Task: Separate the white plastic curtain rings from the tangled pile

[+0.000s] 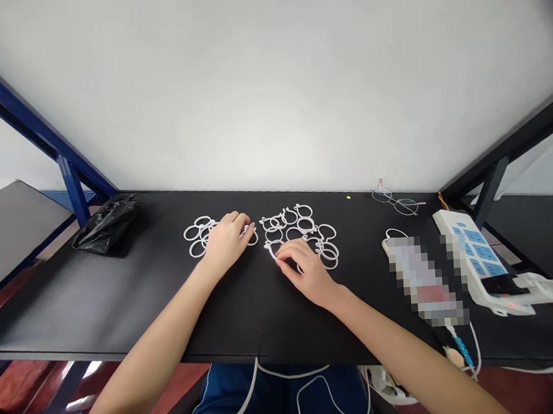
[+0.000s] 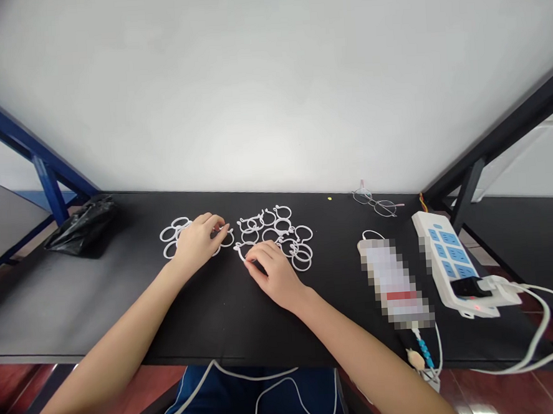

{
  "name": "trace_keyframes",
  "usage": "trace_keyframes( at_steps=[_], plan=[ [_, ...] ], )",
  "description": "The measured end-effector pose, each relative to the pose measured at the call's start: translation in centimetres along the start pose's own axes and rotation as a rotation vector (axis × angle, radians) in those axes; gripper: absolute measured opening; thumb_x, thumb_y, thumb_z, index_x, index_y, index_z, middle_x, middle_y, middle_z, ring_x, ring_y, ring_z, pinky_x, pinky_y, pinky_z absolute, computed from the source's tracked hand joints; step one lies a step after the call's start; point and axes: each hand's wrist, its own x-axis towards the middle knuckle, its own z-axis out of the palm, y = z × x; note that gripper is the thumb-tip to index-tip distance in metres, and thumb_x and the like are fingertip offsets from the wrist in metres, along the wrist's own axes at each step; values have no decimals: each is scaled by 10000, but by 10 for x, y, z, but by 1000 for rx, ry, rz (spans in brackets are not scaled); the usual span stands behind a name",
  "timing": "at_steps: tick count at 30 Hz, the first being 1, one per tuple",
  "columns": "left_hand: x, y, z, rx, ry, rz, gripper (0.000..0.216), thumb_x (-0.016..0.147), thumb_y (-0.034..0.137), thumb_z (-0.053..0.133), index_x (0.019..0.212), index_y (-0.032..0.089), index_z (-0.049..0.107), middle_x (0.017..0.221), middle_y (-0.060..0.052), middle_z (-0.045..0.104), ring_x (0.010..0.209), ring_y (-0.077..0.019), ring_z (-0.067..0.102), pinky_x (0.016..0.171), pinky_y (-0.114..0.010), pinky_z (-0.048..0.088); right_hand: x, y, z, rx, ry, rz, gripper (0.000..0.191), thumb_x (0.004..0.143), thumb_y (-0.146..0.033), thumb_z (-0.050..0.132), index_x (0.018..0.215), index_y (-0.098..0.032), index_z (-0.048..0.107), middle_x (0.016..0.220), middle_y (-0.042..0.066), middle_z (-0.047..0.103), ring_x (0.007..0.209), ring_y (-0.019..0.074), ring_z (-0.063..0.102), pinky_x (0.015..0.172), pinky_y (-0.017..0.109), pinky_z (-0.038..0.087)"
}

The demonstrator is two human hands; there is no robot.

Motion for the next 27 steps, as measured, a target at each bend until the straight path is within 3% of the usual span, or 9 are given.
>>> trace_keyframes(
  at_steps=[4,7,10,17,24,27],
  plan=[
    [-3,15,0,-446,17,35,259,955,358,462,911,164,626,821,-37,616,769,-150,587,642,-249,466,0,1,1,-9,71,-33,133,923,-102,533,970,-216,583,932,52,661,1003,214,581,889,404,500],
    [-8,29,2,-946,-176,-36,327,959,427,449,1015,162,631,944,-63,643,816,-157,617,609,-240,525,0,2,0,-15,136,-26,144,916,-98,541,960,-227,589,898,44,670,1019,222,587,865,403,517],
    [-12,39,4,-1234,-333,-43,349,933,429,515,1147,168,605,955,-67,633,824,-159,621,590,-239,554,1,2,-2,4,190,-11,148,912,-99,546,952,-233,595,906,45,670,986,217,601,824,392,533],
    [-11,41,5,-1370,-286,-56,263,853,347,664,1035,161,700,936,-59,648,772,-134,625,559,-208,556,2,0,-2,47,208,-20,161,903,-90,554,967,-231,600,927,47,675,927,203,621,803,385,536],
    [-10,38,6,-1339,-302,-90,245,838,334,684,1009,169,743,855,-52,702,712,-122,635,571,-204,562,2,2,-3,40,201,-39,173,892,-84,563,970,-232,605,899,41,682,885,199,626,789,381,532],
    [-10,37,8,-1313,-282,-100,230,818,329,707,982,174,755,915,-62,712,731,-127,642,565,-199,555,2,2,-4,30,222,-11,151,884,-96,578,952,-226,612,879,40,681,861,198,627,789,381,527]
  ],
)
